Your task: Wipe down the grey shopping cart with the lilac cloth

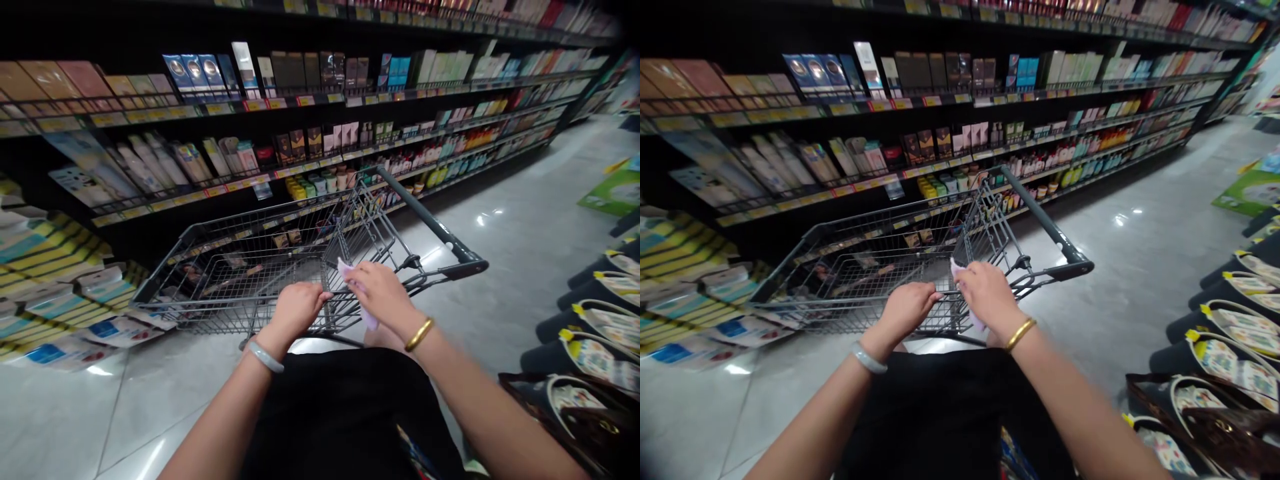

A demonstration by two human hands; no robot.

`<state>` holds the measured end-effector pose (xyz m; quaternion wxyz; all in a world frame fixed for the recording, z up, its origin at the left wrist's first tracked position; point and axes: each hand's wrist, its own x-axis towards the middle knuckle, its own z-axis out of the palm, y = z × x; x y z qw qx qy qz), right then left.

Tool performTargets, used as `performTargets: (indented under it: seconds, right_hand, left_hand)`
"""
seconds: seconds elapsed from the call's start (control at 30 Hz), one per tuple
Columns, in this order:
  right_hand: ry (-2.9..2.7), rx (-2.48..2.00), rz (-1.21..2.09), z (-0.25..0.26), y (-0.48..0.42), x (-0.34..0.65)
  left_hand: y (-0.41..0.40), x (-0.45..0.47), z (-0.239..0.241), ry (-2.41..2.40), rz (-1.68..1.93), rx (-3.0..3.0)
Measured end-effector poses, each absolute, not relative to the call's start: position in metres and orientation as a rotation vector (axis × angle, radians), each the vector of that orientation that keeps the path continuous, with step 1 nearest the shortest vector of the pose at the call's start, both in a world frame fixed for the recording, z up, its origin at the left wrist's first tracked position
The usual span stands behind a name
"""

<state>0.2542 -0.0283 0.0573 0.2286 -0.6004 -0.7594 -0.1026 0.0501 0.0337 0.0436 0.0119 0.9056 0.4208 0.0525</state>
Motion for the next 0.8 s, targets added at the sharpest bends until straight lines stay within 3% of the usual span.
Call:
performTargets:
  seconds: [0.23,0.47,0.67,0.8]
  right_hand:
    - [-2.704,-1.954,-0.177,0.105,0.014,0.287]
    - [-2.762,-1.958,-0.639,0.119,0.064,0.296]
    - [-3.020,-1.943,-0.347,0.117,0.048,0.305]
    - [-3.171,-1.880,-0.368,0.124,0.056,0.306]
  left_hand:
    - [0.043,0.065,0.063,1.224,0.006,2.788]
    - [0.040,0.117,0.061,1.137,0.098,2.840]
    - [0.038,0.116,0.054,1.087,0.061,2.771]
    - [0.039,0.115,0.054,1.107,0.064,2.750]
